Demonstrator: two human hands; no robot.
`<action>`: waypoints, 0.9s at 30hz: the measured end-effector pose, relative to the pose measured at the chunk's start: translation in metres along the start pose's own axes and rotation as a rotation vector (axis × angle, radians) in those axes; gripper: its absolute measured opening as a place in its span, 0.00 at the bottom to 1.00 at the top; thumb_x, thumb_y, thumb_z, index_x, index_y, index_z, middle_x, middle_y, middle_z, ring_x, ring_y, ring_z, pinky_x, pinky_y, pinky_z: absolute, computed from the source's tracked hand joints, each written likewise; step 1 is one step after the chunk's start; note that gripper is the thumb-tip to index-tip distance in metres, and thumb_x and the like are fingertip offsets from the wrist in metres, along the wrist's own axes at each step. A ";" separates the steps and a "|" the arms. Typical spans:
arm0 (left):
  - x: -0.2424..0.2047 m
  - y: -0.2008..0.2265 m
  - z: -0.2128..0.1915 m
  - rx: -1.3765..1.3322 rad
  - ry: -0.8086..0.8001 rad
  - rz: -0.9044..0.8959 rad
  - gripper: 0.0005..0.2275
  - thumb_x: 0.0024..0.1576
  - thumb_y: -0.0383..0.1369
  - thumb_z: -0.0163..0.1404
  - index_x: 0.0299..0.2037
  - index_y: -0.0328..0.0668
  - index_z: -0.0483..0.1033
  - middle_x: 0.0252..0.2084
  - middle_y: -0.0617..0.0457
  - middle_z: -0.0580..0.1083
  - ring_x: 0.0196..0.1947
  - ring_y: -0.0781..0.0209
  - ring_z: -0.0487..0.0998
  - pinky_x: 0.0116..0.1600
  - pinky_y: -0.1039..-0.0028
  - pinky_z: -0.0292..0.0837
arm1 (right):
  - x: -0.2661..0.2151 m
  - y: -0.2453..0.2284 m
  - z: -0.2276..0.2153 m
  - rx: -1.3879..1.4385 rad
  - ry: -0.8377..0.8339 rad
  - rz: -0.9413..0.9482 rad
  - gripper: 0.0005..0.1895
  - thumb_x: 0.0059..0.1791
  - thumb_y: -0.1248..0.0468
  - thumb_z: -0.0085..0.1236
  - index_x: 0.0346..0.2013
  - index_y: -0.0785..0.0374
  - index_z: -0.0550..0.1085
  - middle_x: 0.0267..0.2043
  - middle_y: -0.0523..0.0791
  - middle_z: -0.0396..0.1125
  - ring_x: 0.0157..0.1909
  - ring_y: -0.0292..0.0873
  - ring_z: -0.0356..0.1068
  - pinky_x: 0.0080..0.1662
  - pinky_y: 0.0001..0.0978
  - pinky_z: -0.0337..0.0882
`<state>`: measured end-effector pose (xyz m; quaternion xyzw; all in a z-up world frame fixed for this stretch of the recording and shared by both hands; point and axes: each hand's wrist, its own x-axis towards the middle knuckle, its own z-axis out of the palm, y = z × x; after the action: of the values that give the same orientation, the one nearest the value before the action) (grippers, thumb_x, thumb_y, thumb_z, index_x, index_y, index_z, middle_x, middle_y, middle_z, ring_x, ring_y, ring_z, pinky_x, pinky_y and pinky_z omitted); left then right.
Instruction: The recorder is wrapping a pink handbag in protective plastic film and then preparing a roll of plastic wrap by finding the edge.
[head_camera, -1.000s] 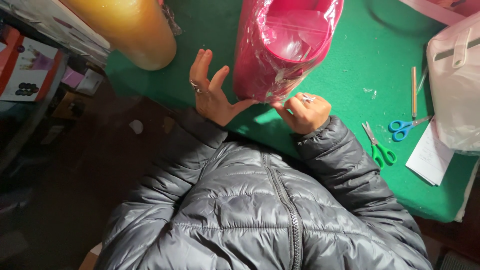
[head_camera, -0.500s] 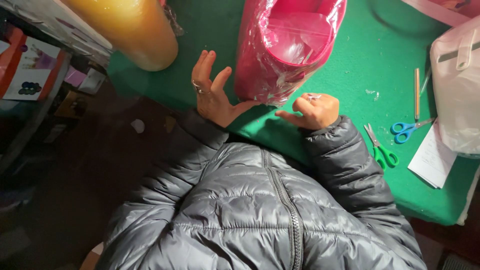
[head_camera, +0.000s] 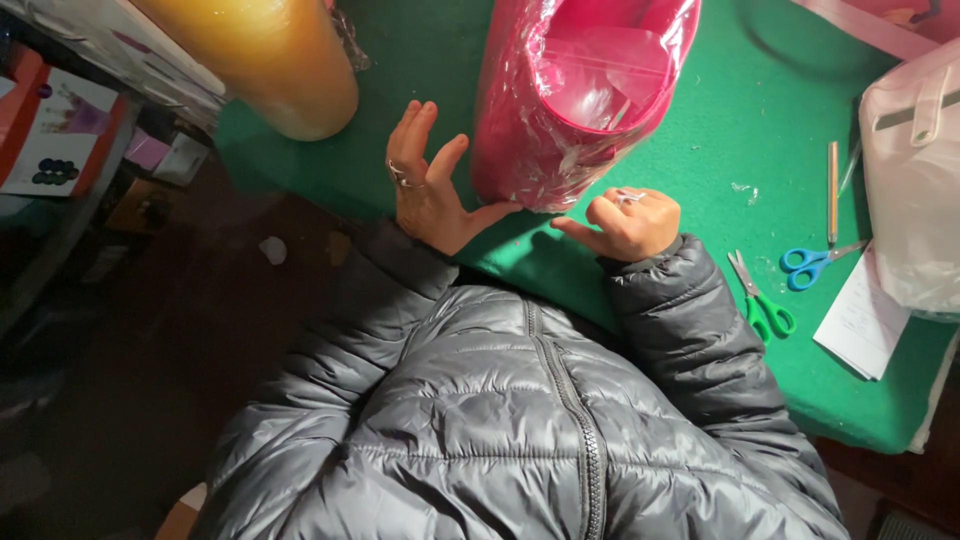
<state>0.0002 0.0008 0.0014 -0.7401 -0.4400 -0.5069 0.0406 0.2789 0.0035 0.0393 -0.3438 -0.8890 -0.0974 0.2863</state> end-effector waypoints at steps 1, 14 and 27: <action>0.000 0.000 -0.001 0.002 0.000 -0.001 0.44 0.49 0.50 0.76 0.66 0.43 0.57 0.73 0.39 0.50 0.73 0.31 0.55 0.73 0.42 0.59 | 0.000 -0.001 0.002 0.002 0.000 -0.001 0.30 0.44 0.49 0.75 0.18 0.56 0.60 0.17 0.43 0.51 0.20 0.46 0.59 0.25 0.38 0.62; 0.002 0.003 -0.003 0.038 0.014 0.016 0.43 0.51 0.52 0.73 0.66 0.41 0.57 0.72 0.37 0.52 0.72 0.32 0.57 0.73 0.43 0.59 | 0.011 -0.013 0.004 0.066 0.069 0.067 0.23 0.47 0.51 0.75 0.26 0.59 0.68 0.21 0.42 0.59 0.23 0.46 0.64 0.29 0.37 0.65; 0.015 0.056 -0.015 -0.405 -0.079 -0.220 0.61 0.40 0.56 0.72 0.76 0.41 0.41 0.79 0.31 0.44 0.78 0.36 0.51 0.79 0.53 0.56 | -0.012 0.015 0.049 1.386 0.228 0.741 0.63 0.45 0.22 0.49 0.78 0.61 0.42 0.81 0.50 0.41 0.81 0.49 0.45 0.76 0.50 0.52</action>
<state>0.0298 -0.0316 0.0419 -0.6998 -0.4088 -0.5570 -0.1814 0.2744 0.0263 -0.0074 -0.3489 -0.5401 0.5452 0.5379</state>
